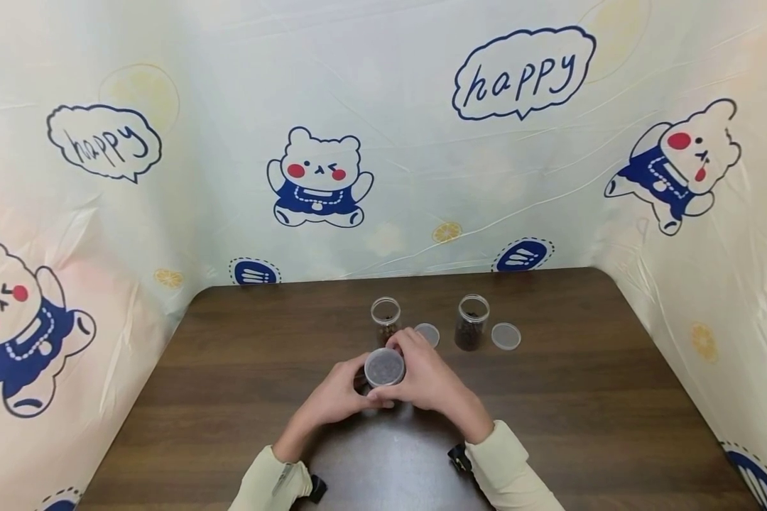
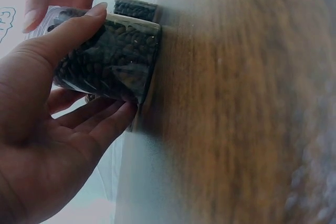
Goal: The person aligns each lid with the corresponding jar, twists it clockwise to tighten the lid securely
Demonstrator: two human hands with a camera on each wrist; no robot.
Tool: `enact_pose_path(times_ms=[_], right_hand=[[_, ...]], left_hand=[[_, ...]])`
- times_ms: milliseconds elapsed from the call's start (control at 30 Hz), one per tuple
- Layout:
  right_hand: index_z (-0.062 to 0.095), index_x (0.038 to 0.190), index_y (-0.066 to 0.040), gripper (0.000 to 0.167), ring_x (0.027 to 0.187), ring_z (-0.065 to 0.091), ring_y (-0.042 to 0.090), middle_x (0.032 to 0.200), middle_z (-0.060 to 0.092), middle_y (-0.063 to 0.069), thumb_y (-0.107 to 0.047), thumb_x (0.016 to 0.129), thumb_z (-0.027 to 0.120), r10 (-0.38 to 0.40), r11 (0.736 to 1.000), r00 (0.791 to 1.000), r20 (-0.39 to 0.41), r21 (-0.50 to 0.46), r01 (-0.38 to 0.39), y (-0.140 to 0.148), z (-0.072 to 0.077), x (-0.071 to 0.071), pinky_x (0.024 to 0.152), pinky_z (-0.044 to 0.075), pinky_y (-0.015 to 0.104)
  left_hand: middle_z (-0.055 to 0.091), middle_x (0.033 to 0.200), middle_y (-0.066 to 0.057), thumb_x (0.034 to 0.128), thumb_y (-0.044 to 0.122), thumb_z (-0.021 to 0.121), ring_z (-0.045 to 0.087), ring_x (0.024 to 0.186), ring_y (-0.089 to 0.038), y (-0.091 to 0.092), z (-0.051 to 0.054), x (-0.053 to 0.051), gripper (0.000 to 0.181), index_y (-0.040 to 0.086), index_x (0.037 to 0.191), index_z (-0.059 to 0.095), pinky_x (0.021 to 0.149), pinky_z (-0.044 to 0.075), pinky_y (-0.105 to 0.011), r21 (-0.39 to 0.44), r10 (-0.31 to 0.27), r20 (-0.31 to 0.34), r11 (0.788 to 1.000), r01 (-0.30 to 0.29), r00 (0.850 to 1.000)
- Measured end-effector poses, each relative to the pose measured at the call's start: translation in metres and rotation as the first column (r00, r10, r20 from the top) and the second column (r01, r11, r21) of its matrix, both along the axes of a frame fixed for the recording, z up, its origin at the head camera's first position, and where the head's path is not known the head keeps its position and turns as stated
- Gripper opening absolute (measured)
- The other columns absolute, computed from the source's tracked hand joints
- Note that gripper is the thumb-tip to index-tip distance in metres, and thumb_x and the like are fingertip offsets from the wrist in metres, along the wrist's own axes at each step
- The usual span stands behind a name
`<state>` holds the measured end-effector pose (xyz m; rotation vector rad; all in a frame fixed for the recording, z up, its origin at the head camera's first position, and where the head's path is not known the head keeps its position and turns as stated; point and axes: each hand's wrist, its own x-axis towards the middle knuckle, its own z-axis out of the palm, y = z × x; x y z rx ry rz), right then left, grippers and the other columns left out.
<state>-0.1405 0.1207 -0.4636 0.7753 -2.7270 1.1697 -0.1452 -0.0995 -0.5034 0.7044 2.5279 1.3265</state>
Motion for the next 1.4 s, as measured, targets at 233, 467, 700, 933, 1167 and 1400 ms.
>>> enact_pose_path(times_ms=[233, 467, 700, 933, 1167, 1400], right_hand=[[0.058, 0.141, -0.012, 0.086, 0.12, 0.058, 0.021, 0.131, 0.062, 0.004, -0.05, 0.073, 0.095, 0.07, 0.997, 0.997, -0.014, 0.041, -0.069, 0.011, 0.004, -0.002, 0.1, 0.053, 0.044], [0.059, 0.148, -0.022, 0.068, 0.137, 0.055, 0.026, 0.149, 0.061, 0.001, -0.035, 0.087, 0.088, 0.215, 0.977, 0.977, 0.012, 0.007, -0.215, 0.024, 0.005, -0.006, 0.109, 0.05, 0.052], [0.062, 0.145, -0.023, 0.071, 0.128, 0.059, 0.02, 0.141, 0.061, -0.001, -0.04, 0.083, 0.09, 0.167, 0.986, 0.985, 0.043, 0.004, -0.167, 0.019, 0.003, -0.007, 0.103, 0.053, 0.044], [0.065, 0.122, -0.016, 0.068, 0.101, 0.059, 0.01, 0.113, 0.062, -0.006, -0.047, 0.071, 0.097, 0.046, 0.999, 0.999, -0.008, 0.014, -0.046, 0.004, -0.004, -0.005, 0.09, 0.053, 0.033], [0.06, 0.134, -0.013, 0.089, 0.117, 0.059, 0.018, 0.127, 0.064, 0.001, -0.061, 0.067, 0.095, 0.007, 0.991, 0.998, -0.068, 0.133, 0.002, 0.005, 0.002, -0.001, 0.093, 0.036, 0.043], [0.058, 0.147, -0.021, 0.08, 0.138, 0.052, 0.024, 0.147, 0.06, -0.002, -0.04, 0.078, 0.093, 0.136, 0.989, 0.99, -0.025, 0.066, -0.134, 0.02, 0.008, -0.002, 0.102, 0.037, 0.05]], left_hand=[[0.073, 0.126, 0.004, 0.0835, 0.033, 0.091, 0.068, 0.116, -0.012, 0.001, 0.0, 0.0, 0.066, 0.019, 0.141, 0.062, 0.102, 0.056, -0.034, -0.016, 0.001, -0.014, 1.0, -0.001, 1.0], [0.072, 0.127, 0.006, 0.0803, 0.04, 0.093, 0.068, 0.117, -0.01, 0.0, 0.0, 0.0, 0.071, 0.023, 0.142, 0.061, 0.101, 0.056, -0.032, -0.006, 0.001, 0.029, 1.0, -0.001, 1.0], [0.072, 0.128, 0.006, 0.0807, 0.04, 0.092, 0.068, 0.116, -0.011, 0.0, 0.001, -0.001, 0.07, 0.024, 0.142, 0.061, 0.101, 0.056, -0.033, -0.009, 0.006, 0.021, 1.0, -0.005, 1.0], [0.072, 0.126, 0.007, 0.08, 0.043, 0.093, 0.067, 0.114, -0.01, 0.0, -0.002, -0.001, 0.069, 0.025, 0.139, 0.062, 0.101, 0.056, -0.033, -0.011, 0.004, 0.003, 1.0, -0.004, 1.0], [0.074, 0.125, 0.003, 0.0805, 0.026, 0.094, 0.068, 0.116, -0.013, 0.0, -0.001, 0.0, 0.065, 0.019, 0.137, 0.064, 0.102, 0.056, -0.035, -0.001, -0.001, -0.022, 1.0, 0.001, 1.0], [0.072, 0.129, 0.006, 0.0808, 0.047, 0.091, 0.068, 0.119, -0.011, 0.0, -0.002, 0.0, 0.073, 0.024, 0.142, 0.06, 0.103, 0.056, -0.035, -0.007, -0.001, 0.025, 1.0, 0.002, 1.0]])
